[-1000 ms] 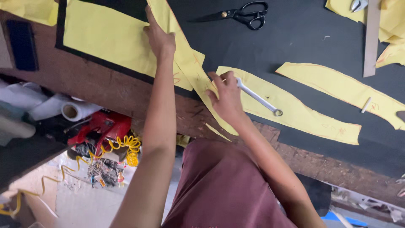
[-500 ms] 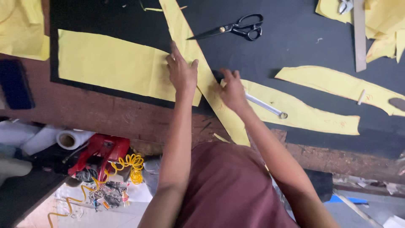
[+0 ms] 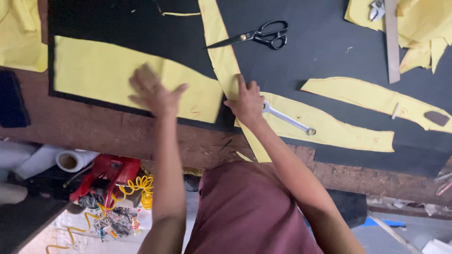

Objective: The person arranges yellow upholstery foam pieces on a black surface, uses a wrench to weight the material, and cuts a black vinyl sheet using shears.

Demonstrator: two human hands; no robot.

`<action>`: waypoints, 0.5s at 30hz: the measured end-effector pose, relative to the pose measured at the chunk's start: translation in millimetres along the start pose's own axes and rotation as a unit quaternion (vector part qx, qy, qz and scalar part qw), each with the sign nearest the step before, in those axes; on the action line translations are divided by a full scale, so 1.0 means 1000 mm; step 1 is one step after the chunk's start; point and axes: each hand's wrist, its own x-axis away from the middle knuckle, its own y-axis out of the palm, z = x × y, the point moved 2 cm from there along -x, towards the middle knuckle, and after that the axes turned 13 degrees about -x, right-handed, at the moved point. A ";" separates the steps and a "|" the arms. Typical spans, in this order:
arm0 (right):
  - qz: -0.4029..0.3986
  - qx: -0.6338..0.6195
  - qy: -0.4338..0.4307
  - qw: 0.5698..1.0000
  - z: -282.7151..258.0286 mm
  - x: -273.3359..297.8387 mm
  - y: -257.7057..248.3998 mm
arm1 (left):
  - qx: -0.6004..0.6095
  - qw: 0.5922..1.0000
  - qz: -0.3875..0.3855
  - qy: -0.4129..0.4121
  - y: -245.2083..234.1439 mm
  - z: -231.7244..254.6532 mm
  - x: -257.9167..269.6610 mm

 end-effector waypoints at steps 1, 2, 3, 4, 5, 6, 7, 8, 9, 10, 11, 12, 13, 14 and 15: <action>-0.020 0.009 0.010 1.000 0.003 0.000 0.012 | 0.025 0.997 0.056 0.041 -0.001 -0.021 -0.004; -0.039 0.018 0.020 0.999 0.007 0.001 0.023 | 0.052 0.989 0.112 0.082 0.001 -0.037 -0.006; -0.026 0.017 0.024 0.999 0.010 -0.002 0.030 | 0.040 0.982 0.156 0.095 0.004 -0.048 -0.009; -0.030 0.008 -0.021 0.999 0.009 0.001 0.035 | 0.029 0.974 0.199 0.108 0.006 -0.054 -0.016; -0.039 -0.001 -0.066 0.997 0.004 0.006 0.038 | 0.031 0.972 0.202 0.118 0.006 -0.056 -0.032; -0.030 -0.002 -0.061 0.998 -0.001 0.007 0.035 | 0.131 0.975 0.172 0.043 0.006 -0.059 -0.047; -0.008 -0.015 -0.061 0.998 -0.008 0.012 0.030 | 0.228 0.964 0.133 -0.032 0.005 -0.061 -0.057; 0.013 -0.028 -0.060 0.998 -0.016 0.015 0.021 | 0.276 0.937 0.214 0.019 -0.005 -0.058 -0.071; 0.021 -0.027 -0.056 0.998 -0.023 0.012 0.011 | 0.323 0.897 0.294 0.069 -0.019 -0.052 -0.093; 0.038 -0.018 -0.005 0.999 -0.028 0.008 0.002 | 0.345 0.880 0.309 0.102 -0.032 -0.039 -0.122; 0.046 -0.010 0.047 0.998 -0.032 0.011 -0.002 | 0.414 0.844 0.299 0.162 -0.043 -0.025 -0.148; 0.044 -0.011 0.052 0.998 -0.033 0.010 -0.005 | 0.493 0.798 0.291 0.187 -0.056 -0.001 -0.184; 0.042 -0.015 0.054 0.998 -0.030 0.009 -0.004 | 0.446 0.813 0.312 0.208 -0.067 0.025 -0.210; 0.040 -0.019 0.056 0.997 -0.024 0.008 -0.001 | 0.419 0.840 0.283 0.199 -0.074 0.056 -0.230; 0.037 -0.021 0.059 0.997 -0.018 0.008 0.005 | 0.371 0.874 0.252 0.188 -0.084 0.085 -0.247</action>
